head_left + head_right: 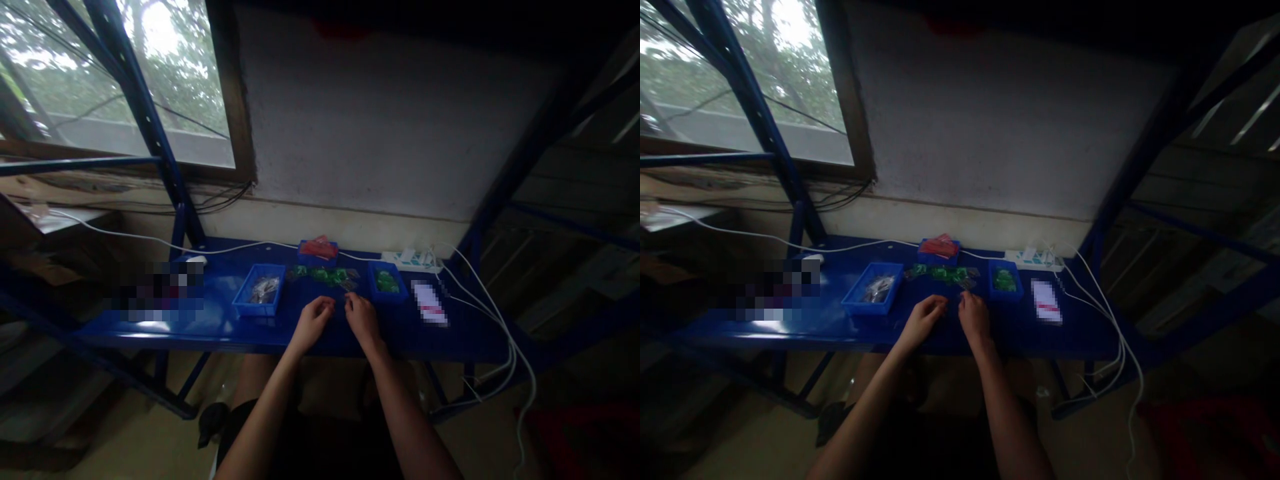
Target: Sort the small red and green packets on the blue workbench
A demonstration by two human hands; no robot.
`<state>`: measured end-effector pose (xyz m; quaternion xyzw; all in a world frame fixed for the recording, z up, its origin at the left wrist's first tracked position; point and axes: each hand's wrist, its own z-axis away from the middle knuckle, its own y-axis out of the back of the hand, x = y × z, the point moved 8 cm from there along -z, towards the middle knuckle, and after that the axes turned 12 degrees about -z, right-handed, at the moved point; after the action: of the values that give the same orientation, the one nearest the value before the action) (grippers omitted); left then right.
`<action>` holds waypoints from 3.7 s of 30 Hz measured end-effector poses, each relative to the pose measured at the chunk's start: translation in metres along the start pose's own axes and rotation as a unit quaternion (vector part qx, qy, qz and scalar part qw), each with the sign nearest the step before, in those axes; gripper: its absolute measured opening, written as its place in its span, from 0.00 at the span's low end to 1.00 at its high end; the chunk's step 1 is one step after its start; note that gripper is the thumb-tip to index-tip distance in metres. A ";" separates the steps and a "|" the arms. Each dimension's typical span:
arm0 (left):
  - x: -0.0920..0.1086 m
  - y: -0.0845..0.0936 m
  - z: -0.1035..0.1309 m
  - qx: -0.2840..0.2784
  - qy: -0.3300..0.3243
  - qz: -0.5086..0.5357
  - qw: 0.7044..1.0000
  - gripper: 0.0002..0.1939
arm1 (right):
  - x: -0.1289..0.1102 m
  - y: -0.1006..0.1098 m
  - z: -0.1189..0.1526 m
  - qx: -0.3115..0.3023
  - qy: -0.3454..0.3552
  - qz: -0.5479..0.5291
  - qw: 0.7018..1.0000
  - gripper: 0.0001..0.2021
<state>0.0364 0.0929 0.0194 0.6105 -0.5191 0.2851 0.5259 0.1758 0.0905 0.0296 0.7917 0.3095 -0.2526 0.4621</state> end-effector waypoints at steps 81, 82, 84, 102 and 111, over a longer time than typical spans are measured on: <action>0.010 -0.005 0.004 -0.054 -0.012 -0.019 0.998 0.12 | -0.005 -0.008 0.017 -0.086 -0.042 -0.349 0.932 0.09; 0.010 -0.005 0.004 -0.054 -0.013 -0.023 0.998 0.12 | -0.005 -0.008 0.017 -0.086 -0.041 -0.349 0.932 0.09; 0.010 -0.005 0.004 -0.055 -0.015 -0.029 0.998 0.13 | -0.005 -0.008 0.017 -0.086 -0.040 -0.349 0.932 0.09; 0.004 -0.011 0.003 -0.063 0.008 -0.005 0.998 0.13 | -0.004 -0.005 0.019 -0.071 -0.057 -0.361 0.928 0.09; 0.001 -0.010 0.003 -0.054 0.006 -0.013 0.998 0.10 | -0.006 -0.007 0.019 -0.084 -0.041 -0.357 0.929 0.08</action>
<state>0.0453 0.0892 0.0163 0.5863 -0.5229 0.2533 0.5646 0.1644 0.0743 0.0214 0.5760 0.5727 -0.4060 0.4187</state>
